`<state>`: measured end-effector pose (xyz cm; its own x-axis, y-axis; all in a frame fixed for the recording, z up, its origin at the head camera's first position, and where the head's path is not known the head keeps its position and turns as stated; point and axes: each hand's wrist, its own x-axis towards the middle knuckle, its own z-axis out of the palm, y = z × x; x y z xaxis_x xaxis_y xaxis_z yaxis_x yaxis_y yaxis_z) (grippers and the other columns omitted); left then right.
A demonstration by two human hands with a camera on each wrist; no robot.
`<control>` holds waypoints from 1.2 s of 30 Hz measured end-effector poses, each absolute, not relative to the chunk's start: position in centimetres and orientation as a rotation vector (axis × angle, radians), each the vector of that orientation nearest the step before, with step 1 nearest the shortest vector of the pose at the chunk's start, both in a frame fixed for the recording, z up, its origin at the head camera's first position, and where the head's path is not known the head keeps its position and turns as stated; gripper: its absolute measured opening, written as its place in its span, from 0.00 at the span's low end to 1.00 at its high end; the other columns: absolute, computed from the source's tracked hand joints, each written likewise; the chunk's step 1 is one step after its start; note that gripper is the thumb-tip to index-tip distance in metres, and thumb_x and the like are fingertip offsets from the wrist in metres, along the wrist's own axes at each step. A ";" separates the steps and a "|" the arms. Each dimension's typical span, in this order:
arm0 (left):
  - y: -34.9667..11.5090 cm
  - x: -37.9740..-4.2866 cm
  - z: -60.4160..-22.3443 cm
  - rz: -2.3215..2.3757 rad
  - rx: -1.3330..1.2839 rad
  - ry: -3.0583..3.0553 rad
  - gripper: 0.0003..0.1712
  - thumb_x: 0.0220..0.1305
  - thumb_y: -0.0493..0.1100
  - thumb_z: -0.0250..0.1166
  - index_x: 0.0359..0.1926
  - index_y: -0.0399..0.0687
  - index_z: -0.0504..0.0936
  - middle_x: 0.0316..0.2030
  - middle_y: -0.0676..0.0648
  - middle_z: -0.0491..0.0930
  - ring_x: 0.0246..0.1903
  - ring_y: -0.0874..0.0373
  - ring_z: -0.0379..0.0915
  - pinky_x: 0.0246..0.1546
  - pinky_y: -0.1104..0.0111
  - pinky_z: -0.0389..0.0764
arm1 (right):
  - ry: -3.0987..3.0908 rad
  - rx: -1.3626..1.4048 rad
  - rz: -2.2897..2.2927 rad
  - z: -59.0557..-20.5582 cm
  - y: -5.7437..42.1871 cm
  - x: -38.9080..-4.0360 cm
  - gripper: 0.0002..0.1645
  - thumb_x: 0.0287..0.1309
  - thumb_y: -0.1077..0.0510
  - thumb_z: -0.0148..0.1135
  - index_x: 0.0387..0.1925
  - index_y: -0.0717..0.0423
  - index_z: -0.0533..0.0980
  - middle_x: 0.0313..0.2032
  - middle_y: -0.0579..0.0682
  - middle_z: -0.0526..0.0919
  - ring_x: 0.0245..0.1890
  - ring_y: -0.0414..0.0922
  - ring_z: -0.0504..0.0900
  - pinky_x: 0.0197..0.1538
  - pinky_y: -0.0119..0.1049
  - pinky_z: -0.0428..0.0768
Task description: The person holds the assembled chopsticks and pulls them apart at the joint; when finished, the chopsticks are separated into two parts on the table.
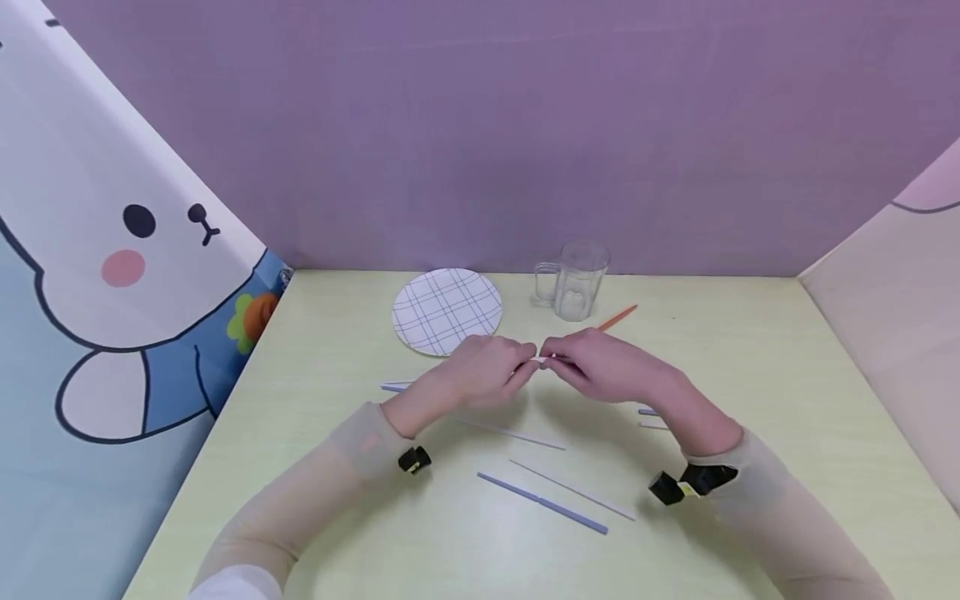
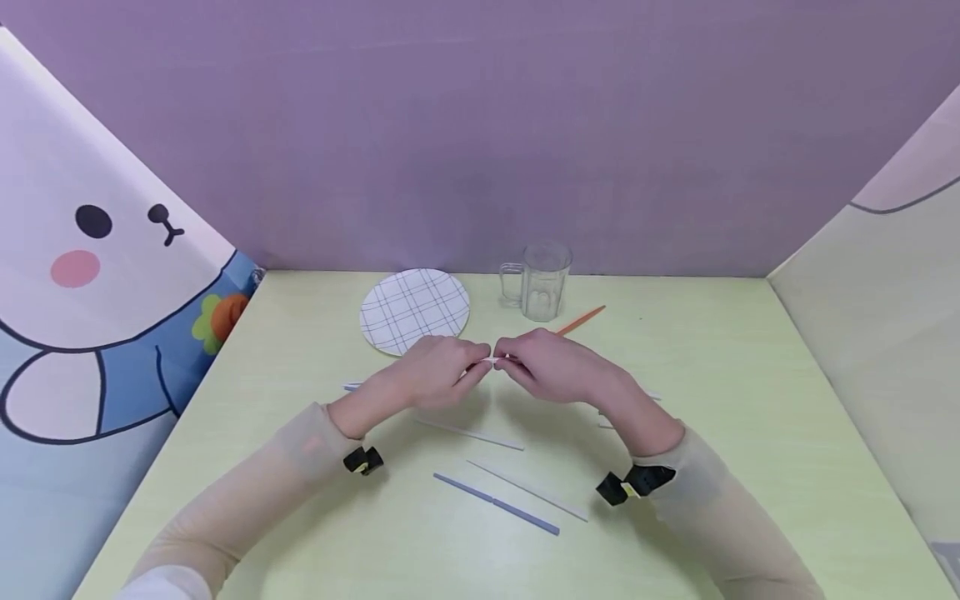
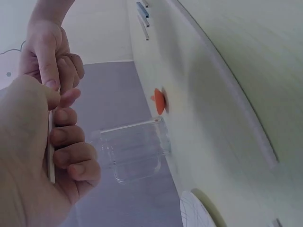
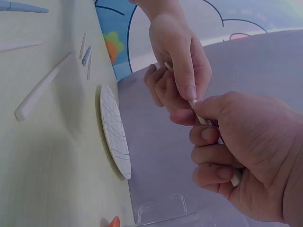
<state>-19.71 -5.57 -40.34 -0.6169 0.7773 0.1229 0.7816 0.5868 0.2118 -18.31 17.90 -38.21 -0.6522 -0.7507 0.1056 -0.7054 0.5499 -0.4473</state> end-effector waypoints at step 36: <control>-5.8 -19.4 -39.7 -0.236 -1.444 -2.715 0.22 0.85 0.51 0.49 0.30 0.50 0.71 0.17 0.56 0.57 0.17 0.61 0.58 0.20 0.69 0.61 | 2.626 -1.297 -0.748 -37.6 19.0 -18.2 0.09 0.77 0.59 0.60 0.36 0.44 0.79 0.27 0.34 0.71 0.26 0.30 0.65 0.37 0.30 0.72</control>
